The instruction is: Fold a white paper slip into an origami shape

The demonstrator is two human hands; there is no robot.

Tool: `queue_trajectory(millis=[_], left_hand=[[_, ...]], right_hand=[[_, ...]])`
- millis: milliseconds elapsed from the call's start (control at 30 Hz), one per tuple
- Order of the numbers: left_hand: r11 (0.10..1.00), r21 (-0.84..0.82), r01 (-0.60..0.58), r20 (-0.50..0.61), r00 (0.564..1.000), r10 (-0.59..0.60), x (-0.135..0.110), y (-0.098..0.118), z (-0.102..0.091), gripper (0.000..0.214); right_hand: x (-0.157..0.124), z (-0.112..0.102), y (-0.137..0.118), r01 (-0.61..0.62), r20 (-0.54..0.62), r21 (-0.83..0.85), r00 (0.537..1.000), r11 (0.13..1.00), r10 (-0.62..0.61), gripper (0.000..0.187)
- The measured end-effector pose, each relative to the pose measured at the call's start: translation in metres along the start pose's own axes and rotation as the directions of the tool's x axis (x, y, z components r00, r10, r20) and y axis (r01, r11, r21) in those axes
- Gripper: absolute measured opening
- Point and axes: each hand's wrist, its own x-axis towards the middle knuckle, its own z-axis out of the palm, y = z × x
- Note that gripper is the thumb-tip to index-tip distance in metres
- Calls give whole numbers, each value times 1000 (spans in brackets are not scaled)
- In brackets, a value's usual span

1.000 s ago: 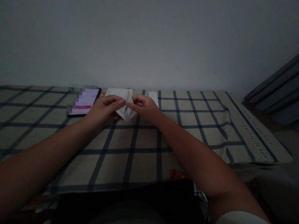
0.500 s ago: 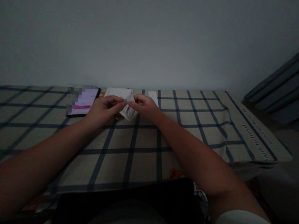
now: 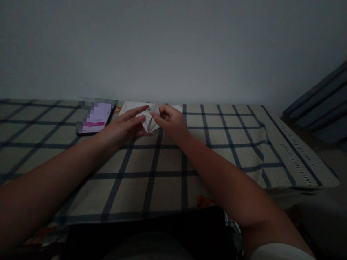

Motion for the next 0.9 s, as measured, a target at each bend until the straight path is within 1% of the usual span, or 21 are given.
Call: queue_trajectory(millis=[100,167,300,400,500,600,700,833,900], left_hand=[[997,-61,50,67,997,-46,2,-4,0,39],[999,-41,35,94,995,-31,3,-6,-1,31],[994,102,-39,62,998,33,5,-9,-4,36],[971,218,-99,30,995,95,6,-11,-6,37],[951,275,-139,15,990,140,5,-12,-6,37],[947,285,-151,2,988,157,4,-11,-5,37],[928,339,-156,-29,984,175,2,-8,-3,39],[890,430,-153,-51,980,194,-1,-3,-5,39],[881,448,-152,-56,979,197,0,-3,-6,39]], right_hand=[[-2,1,-2,21,-12,-72,1000,997,-22,33],[-2,2,-3,29,-11,-92,999,995,-30,33],[-2,2,-6,22,0,-88,1000,996,-22,31],[-3,2,-7,8,14,-88,1000,996,-7,31],[-4,2,-7,6,17,-79,1000,997,-4,33],[-5,3,-7,-1,6,-67,1000,998,1,35],[-5,4,-8,2,0,-59,1000,998,-2,36],[-4,4,-10,8,18,-64,1000,998,-7,36],[-4,4,-9,21,33,-57,999,998,-19,35]])
